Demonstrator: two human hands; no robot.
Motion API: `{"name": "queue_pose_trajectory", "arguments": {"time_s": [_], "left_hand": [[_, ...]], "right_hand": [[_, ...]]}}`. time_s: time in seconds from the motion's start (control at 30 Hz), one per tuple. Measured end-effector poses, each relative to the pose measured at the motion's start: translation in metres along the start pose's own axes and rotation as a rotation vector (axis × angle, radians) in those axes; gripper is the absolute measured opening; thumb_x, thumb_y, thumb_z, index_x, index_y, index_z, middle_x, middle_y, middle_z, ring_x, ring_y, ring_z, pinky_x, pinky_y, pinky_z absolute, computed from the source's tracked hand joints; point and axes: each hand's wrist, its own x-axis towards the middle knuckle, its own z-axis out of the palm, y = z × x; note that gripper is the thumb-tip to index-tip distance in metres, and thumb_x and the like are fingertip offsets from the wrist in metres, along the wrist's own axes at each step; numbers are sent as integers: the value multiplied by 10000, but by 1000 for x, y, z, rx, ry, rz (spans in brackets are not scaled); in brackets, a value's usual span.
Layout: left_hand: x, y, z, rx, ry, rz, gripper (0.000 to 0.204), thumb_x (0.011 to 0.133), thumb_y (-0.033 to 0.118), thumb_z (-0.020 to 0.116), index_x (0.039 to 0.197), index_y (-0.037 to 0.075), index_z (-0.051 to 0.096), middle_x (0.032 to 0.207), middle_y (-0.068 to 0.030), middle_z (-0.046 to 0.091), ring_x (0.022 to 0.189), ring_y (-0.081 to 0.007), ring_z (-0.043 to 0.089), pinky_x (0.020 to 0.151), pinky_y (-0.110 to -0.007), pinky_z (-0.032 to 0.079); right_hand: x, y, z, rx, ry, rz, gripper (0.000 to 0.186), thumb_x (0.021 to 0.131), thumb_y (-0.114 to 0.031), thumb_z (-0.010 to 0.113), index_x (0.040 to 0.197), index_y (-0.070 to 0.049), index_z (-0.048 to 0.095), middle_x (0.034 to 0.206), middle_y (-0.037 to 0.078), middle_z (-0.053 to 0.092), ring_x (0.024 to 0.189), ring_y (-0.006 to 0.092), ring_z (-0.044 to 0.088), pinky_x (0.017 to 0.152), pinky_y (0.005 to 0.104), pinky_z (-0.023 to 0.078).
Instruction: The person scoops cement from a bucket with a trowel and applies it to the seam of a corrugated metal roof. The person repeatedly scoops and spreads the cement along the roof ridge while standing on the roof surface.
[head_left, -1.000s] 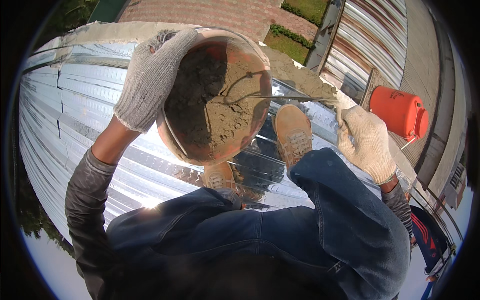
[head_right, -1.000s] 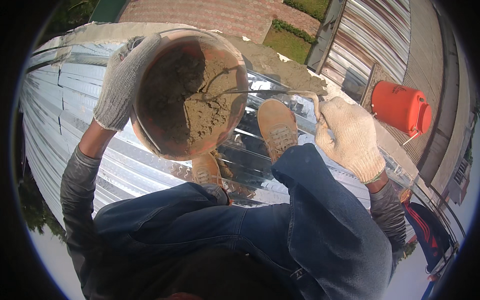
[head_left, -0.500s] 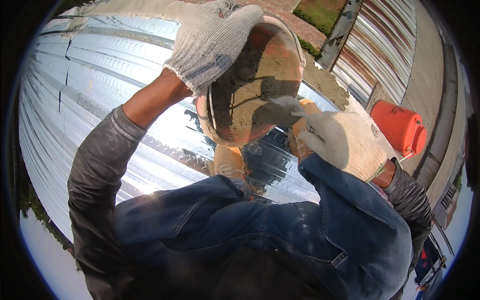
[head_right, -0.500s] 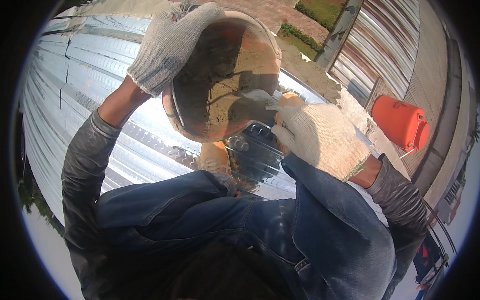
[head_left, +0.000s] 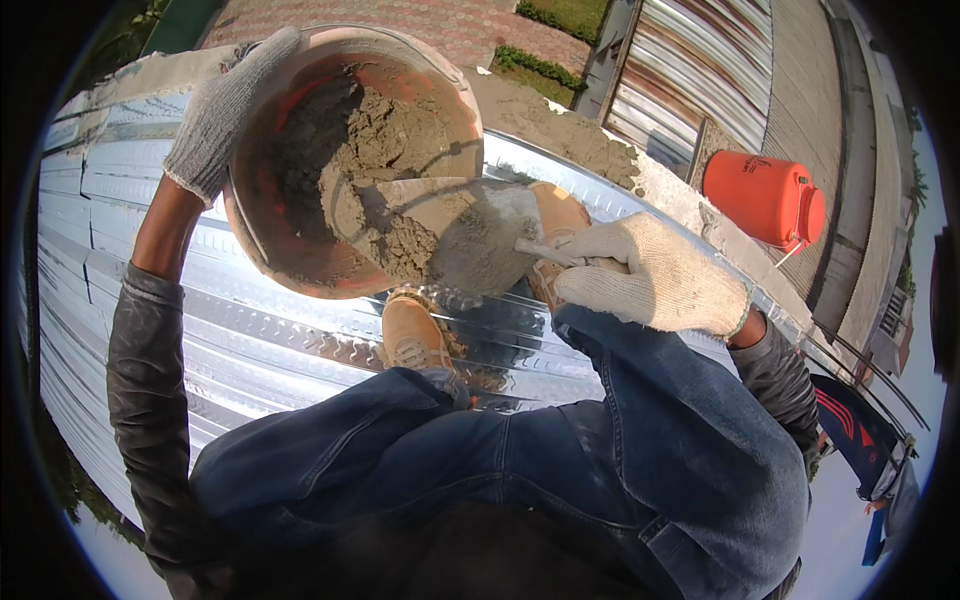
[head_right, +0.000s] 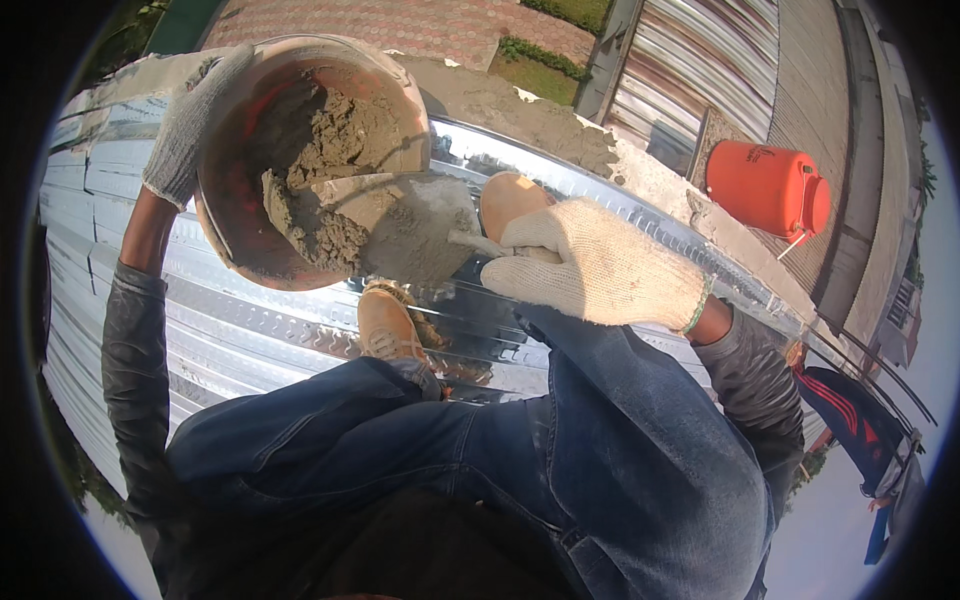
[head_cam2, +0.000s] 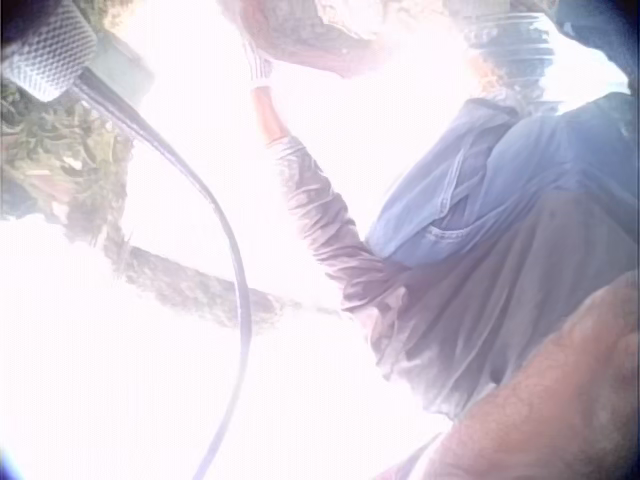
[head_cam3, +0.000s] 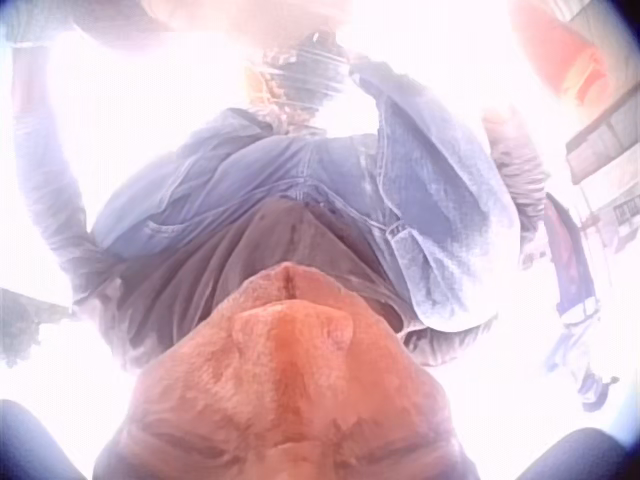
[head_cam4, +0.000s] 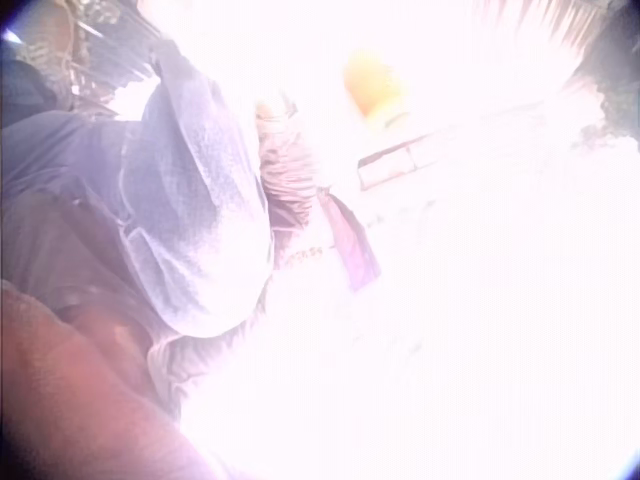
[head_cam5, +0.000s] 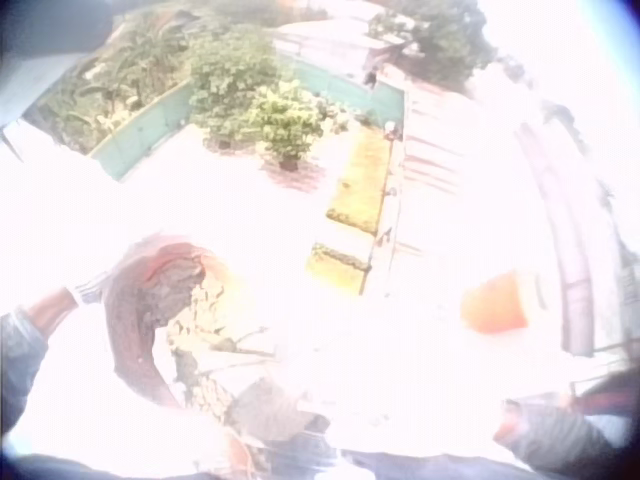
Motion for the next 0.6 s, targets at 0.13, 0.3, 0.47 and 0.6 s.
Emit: {"name": "queue_pose_trajectory", "arguments": {"time_s": [0.13, 0.3, 0.47, 0.6], "left_hand": [[-15, -15, -13, -397, 92, -429, 367, 1145, 185, 664, 1455, -3, 726, 1320, -70, 775, 1152, -130, 706, 1003, -304, 593], [-20, -26, -4, -566, 146, -636, 352, 1159, 214, 662, 1424, -5, 737, 1288, -61, 782, 1084, -115, 718, 955, -286, 604], [-20, -37, -5, -584, 157, -669, 365, 1158, 204, 665, 1453, -5, 713, 1306, -59, 772, 1079, -111, 725, 948, -280, 611], [-32, -55, -13, -495, 43, -549, 444, 1160, 264, 666, 1534, 25, 652, 1400, -56, 719, 1233, -144, 683, 1076, -305, 562]], "right_hand": [[-21, -1, -10, -87, 291, 185, 340, 1039, -373, 795, 1014, -38, 746, 794, 166, 674, 710, 253, 651, 693, 429, 535], [-39, 79, 6, -626, 645, 311, 364, 1005, -422, 811, 1002, -67, 728, 834, 146, 683, 746, 352, 697, 682, 466, 548], [-31, 136, 29, -808, 642, 485, 371, 1032, -445, 771, 1064, -81, 706, 948, 131, 713, 827, 381, 737, 722, 498, 579], [-38, 143, 16, -681, 672, 387, 348, 1059, -415, 744, 1111, -72, 715, 982, 149, 714, 887, 400, 742, 766, 507, 591]]}}
